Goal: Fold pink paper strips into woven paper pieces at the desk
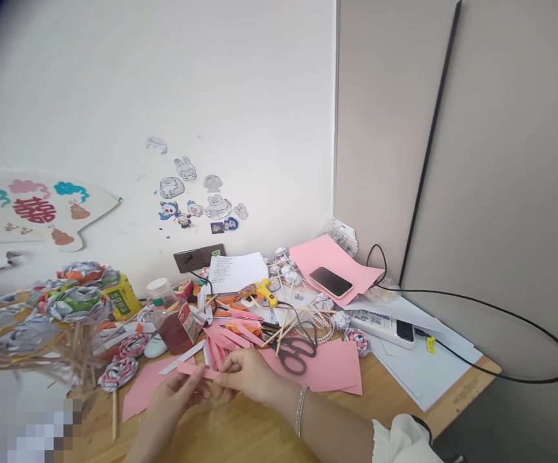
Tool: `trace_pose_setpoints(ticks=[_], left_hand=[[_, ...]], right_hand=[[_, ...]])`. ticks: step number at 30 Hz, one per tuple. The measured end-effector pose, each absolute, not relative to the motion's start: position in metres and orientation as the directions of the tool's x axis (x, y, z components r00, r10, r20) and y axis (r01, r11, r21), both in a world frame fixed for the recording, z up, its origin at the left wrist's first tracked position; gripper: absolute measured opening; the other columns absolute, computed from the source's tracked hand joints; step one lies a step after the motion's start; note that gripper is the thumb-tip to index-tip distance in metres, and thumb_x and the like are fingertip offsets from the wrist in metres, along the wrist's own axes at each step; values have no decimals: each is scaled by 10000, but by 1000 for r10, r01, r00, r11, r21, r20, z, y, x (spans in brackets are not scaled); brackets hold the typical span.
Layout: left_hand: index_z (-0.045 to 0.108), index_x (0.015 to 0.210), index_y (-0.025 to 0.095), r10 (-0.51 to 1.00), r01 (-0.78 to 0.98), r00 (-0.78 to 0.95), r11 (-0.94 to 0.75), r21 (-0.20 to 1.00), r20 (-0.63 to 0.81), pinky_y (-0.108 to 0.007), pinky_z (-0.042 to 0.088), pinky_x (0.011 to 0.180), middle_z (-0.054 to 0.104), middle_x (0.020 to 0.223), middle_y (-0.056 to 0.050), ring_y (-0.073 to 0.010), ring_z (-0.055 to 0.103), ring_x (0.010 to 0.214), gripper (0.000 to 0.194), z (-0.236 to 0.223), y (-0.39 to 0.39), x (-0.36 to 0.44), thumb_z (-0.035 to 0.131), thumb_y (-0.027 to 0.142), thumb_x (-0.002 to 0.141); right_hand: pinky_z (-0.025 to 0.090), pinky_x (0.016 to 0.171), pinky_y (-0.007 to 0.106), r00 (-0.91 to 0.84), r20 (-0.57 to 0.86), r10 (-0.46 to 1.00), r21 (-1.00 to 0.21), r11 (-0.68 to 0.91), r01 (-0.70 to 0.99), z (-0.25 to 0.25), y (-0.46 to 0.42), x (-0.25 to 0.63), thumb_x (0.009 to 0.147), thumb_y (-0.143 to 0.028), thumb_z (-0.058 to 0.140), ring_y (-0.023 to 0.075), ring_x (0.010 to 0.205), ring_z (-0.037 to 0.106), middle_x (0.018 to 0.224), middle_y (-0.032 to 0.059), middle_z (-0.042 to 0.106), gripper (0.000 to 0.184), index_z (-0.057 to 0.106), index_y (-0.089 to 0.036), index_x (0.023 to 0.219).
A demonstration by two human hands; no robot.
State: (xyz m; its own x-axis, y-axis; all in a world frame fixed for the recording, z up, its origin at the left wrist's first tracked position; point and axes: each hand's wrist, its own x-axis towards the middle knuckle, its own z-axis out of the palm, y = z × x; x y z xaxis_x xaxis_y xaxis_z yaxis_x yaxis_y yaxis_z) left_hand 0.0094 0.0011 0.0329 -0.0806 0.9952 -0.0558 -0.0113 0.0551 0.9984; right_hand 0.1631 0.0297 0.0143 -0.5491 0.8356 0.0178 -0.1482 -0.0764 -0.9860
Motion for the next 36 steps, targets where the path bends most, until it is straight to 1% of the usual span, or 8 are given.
trace_pose_setpoints(ticks=[5,10,20,24,26,28,32,36], left_hand=[[571,512,145,999,86,-54,3,996,2,-255,482,468,625,449,-2,-146,569,433,328,28,1,15,636,458,581],[599,553,143,1000,64,-25,-10,998,12,-244,486,481,650,495,-14,-139,575,446,309,27,4,11,630,448,598],[613,543,146,999,31,39,34,999,-36,-233,496,516,660,503,-13,-139,595,494,306,35,1,13,639,447,590],[615,548,147,999,51,13,39,998,-40,-239,499,522,661,502,-11,-143,597,496,307,35,1,13,642,451,580],[620,541,141,998,73,6,67,995,-68,-248,501,527,661,492,-18,-150,600,493,324,34,1,14,639,463,573],[630,534,131,993,88,40,108,990,-112,-246,496,518,664,485,-31,-153,600,481,350,33,1,17,619,477,586],[631,513,133,986,14,55,154,988,-154,-229,487,489,666,471,-31,-147,597,462,344,33,0,22,630,471,575],[626,509,147,989,-24,7,149,989,-148,-233,505,512,669,471,-18,-151,611,482,315,34,0,21,677,457,519]], right_hand=[[397,492,200,-597,28,801,-989,-66,-135,19,27,164,634,-490,596,77,491,520,627,-1,584,376,536,-124,693],[369,471,188,-655,1,756,-991,-87,-103,16,29,167,701,-522,505,73,471,509,584,-9,555,400,530,-123,710],[407,504,215,-645,-23,764,-984,-133,-122,15,31,167,612,-511,604,89,484,526,589,13,573,408,528,-112,657],[406,489,216,-606,-19,795,-987,-111,-115,15,30,165,590,-529,610,92,469,520,577,8,572,422,514,-120,634],[405,493,219,-572,4,820,-995,-52,-81,13,29,164,621,-529,586,97,480,518,580,4,566,409,511,-127,634],[397,507,218,-524,61,850,-997,73,3,11,27,164,687,-491,544,101,503,513,583,0,556,363,522,-132,641],[338,505,199,-458,227,859,-899,365,241,11,22,166,767,-349,492,99,550,468,606,-7,537,243,556,-148,645],[296,495,196,-491,251,835,-829,447,336,15,20,168,803,-334,438,96,558,439,633,-6,535,248,582,-160,700]])
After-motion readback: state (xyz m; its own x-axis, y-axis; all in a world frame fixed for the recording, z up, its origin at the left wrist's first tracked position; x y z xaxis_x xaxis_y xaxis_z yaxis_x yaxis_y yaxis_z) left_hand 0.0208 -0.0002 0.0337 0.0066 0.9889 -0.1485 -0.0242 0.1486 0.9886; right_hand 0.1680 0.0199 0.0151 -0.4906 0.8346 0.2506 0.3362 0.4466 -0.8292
